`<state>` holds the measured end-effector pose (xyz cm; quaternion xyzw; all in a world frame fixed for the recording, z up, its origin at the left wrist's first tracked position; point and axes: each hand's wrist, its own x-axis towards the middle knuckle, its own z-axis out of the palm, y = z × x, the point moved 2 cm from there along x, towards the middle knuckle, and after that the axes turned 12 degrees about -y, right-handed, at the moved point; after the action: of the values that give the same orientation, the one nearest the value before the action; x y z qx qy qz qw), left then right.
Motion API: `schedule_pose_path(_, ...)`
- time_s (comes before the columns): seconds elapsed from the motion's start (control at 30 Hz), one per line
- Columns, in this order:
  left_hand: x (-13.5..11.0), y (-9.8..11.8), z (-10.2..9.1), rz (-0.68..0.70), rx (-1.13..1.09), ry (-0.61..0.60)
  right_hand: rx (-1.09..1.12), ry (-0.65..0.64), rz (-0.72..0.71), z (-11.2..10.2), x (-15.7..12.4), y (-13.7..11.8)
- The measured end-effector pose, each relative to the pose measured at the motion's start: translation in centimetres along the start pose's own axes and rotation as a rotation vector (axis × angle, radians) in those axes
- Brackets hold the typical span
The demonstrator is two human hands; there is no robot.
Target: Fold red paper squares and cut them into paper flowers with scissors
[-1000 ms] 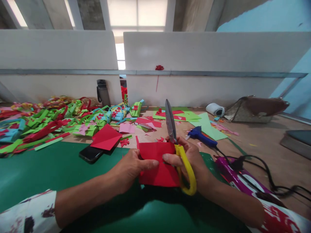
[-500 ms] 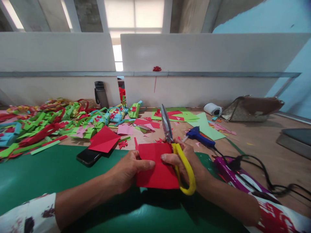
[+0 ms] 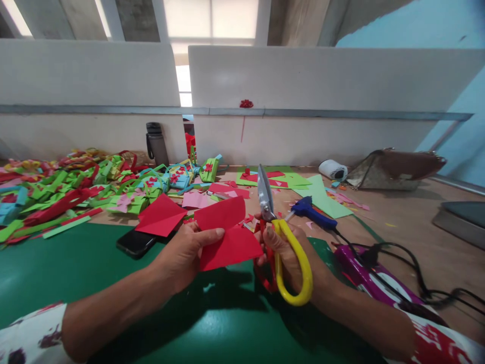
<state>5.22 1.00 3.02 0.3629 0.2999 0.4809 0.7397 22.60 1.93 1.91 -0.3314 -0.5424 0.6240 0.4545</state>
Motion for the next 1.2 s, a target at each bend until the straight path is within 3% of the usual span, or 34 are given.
schedule_pose_path(0.33, 0.1, -0.8, -0.1, -0.031, 0.060, 0.081, -0.108, 0.019, -0.017, 0.6, -0.9, -1.4)
schedule_pose_path(0.57, 0.3, -1.1, -0.2, -0.022, 0.042, -0.040, -0.082, -0.032, 0.010, 0.6, -0.7, -0.7)
schedule_pose_path(1.0, 0.0, -2.1, 0.4, -0.084, 0.065, -0.018, -0.004, 0.015, 0.029, 0.0, 0.1, -0.4)
schedule_pose_path(1.2, 0.0, -2.5, 0.3, -0.105, 0.095, -0.034, 0.047, -0.022, 0.035, 0.5, -0.1, -0.4)
